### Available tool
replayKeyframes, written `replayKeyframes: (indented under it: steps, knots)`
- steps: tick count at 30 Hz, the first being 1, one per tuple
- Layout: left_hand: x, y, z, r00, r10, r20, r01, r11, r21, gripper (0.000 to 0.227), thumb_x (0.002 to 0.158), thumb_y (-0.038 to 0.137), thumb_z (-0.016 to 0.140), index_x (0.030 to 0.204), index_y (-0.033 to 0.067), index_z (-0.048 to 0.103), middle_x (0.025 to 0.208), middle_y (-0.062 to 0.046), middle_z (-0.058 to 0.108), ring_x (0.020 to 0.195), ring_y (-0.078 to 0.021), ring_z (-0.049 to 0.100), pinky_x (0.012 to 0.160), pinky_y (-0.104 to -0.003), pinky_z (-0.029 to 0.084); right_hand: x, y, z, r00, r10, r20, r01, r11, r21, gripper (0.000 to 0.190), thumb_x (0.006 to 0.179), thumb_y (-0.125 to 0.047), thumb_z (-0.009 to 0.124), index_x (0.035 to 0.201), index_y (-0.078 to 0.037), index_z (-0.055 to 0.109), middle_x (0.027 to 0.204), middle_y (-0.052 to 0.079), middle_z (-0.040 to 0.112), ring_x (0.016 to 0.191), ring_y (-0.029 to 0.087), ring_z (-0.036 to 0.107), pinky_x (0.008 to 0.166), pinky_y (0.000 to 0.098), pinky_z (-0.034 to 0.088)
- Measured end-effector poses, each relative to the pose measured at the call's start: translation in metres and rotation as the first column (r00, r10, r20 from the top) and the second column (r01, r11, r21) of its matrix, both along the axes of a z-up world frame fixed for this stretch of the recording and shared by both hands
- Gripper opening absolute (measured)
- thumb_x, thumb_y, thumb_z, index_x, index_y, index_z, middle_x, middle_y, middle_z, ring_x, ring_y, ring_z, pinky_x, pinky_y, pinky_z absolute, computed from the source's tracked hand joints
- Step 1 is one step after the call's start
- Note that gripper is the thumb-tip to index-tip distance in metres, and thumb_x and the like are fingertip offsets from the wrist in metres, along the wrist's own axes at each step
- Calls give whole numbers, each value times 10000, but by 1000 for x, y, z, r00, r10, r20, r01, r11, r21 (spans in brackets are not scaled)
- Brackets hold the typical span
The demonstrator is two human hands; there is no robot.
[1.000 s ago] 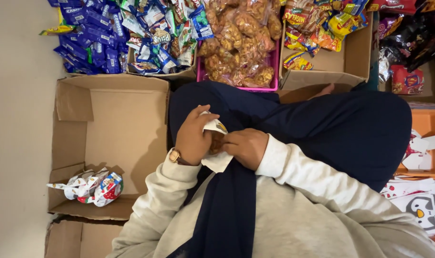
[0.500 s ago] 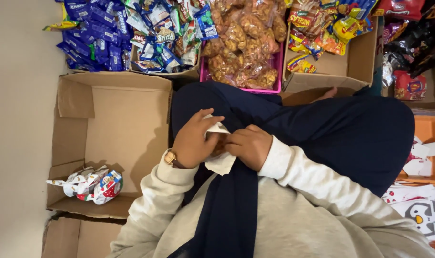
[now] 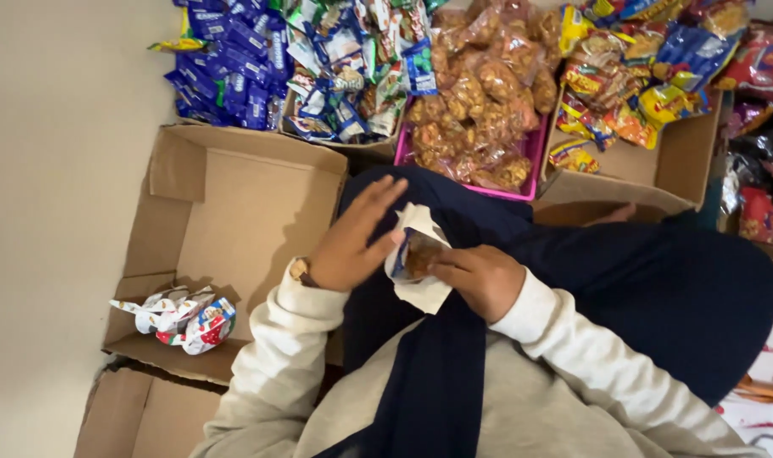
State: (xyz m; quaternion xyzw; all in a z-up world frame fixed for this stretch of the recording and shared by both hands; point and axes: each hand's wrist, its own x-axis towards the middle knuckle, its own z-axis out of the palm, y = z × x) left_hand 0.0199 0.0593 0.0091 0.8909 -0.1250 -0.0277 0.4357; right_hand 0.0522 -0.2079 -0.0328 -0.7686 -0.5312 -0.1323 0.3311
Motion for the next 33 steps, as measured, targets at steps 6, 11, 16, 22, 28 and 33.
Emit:
replayKeyframes:
  steps: [6,11,16,22,28,33]
  knots:
    - [49,94,-94,972,163,167,-212,914,347,682,956,322,691,1509,-2,456,1258,-306,637,1166,-526,598,951,-671,454,9,-1,-3,995,-23,-99,22,1000,-12,264,1034,-219,522,1139,-221,764,1132,9,749,867,217,717,731,322,548]
    - [100,164,-127,848,521,-95,-461,816,349,673,966,208,688,1545,28,396,1416,-317,534,1339,-483,512,1130,-595,405,15,1,1,985,-30,-167,34,999,17,319,1048,-239,476,1170,-182,764,1180,12,747,860,214,718,732,317,565]
    - [153,243,-222,763,626,-160,-443,687,576,622,992,394,614,1528,136,431,1340,-161,623,1246,-336,625,1023,-530,514,18,13,5,985,-12,-174,18,999,28,361,1068,-284,432,1123,-156,765,1144,26,742,833,208,700,718,309,562]
    - [172,256,-249,664,733,-150,-399,517,757,691,953,624,536,1503,223,416,1304,-103,672,1203,-307,659,1022,-505,496,27,16,1,981,30,-191,-28,1000,13,408,1090,-307,381,1145,-161,758,1108,44,725,821,242,678,727,332,565]
    - [167,253,-231,668,725,-170,-483,596,642,561,889,479,624,1329,130,626,1174,-133,738,1151,-342,681,999,-456,520,36,20,3,968,64,-243,-59,998,29,404,1095,-277,386,1147,-125,757,1107,71,720,849,264,682,751,344,562]
    - [157,267,-256,641,768,-23,-634,545,548,361,810,339,719,1101,125,704,1028,-113,741,1068,-335,703,961,-454,534,37,22,1,951,122,-285,-103,992,79,381,1089,-238,411,1150,-89,757,1103,103,723,861,293,690,764,369,566]
